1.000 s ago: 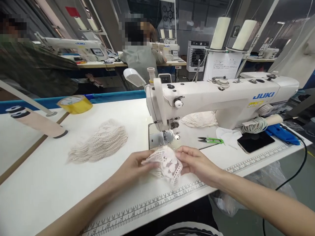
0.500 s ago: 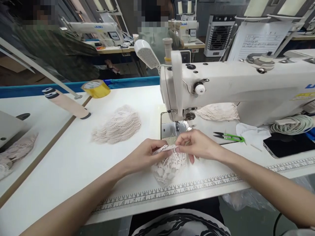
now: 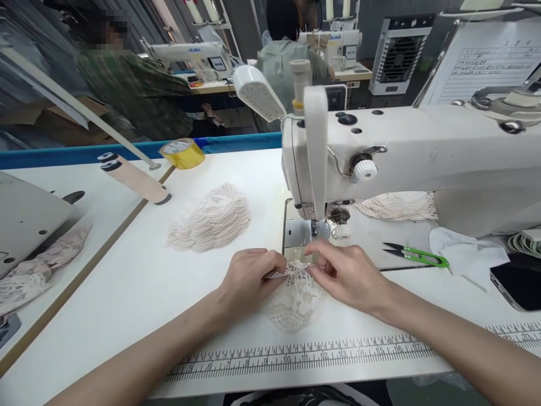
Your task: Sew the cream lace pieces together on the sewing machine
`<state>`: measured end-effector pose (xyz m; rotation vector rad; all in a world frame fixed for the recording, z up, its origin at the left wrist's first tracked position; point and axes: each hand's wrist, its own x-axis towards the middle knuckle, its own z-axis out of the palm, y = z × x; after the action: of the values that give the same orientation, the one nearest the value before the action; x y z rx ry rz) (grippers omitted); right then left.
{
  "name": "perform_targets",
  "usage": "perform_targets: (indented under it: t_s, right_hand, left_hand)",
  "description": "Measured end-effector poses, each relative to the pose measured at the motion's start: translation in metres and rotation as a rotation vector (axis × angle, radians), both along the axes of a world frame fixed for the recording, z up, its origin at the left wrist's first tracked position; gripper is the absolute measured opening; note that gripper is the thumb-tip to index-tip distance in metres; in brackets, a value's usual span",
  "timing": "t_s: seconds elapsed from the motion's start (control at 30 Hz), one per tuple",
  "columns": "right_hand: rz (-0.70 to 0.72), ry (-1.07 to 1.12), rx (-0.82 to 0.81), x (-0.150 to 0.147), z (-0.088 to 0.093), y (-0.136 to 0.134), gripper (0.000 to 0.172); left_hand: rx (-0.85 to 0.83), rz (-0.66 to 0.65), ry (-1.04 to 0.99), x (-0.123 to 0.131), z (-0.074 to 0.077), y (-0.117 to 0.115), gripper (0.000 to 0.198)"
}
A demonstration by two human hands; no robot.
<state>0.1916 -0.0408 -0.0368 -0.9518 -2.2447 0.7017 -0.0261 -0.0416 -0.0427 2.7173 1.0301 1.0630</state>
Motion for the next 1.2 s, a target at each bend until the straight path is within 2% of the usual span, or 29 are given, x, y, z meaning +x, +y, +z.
perform_targets:
  t_s: [0.1,0.2,0.43,0.6,0.73,0.87,1.07,1.2]
  right_hand:
    - [0.044,-0.029,0.195,0.001,-0.005,-0.001,0.022]
    - [0.063,-0.053,0.319,0.002,-0.006,-0.001,0.024]
    - [0.079,-0.103,0.441,-0.001,-0.002,-0.002,0.017]
    - [0.074,-0.096,0.551,-0.002,0.003,-0.003,0.015]
    - [0.095,-0.099,0.808,0.002,0.005,-0.004,0.015]
    - [0.198,-0.134,1.026,0.005,0.012,-0.006,0.011]
    - [0.237,-0.179,1.148,0.004,0.019,-0.010,0.007]
    - [0.237,-0.163,1.191,0.004,0.017,-0.011,0.008]
  left_hand:
    - [-0.023,0.003,-0.043,0.000,-0.001,0.000,0.015]
    - [-0.049,-0.016,-0.097,0.002,-0.002,-0.001,0.017]
    - [-0.098,-0.047,-0.113,0.003,0.000,-0.003,0.016]
    - [0.001,-0.084,-0.061,0.002,0.003,-0.003,0.015]
    - [-0.046,-0.083,-0.075,0.005,0.006,-0.009,0.004]
    - [-0.140,-0.025,-0.125,0.010,0.009,-0.017,0.019]
    - [-0.112,-0.027,-0.072,0.011,0.010,-0.021,0.014]
    - [-0.010,-0.064,-0.022,0.010,0.010,-0.021,0.015]
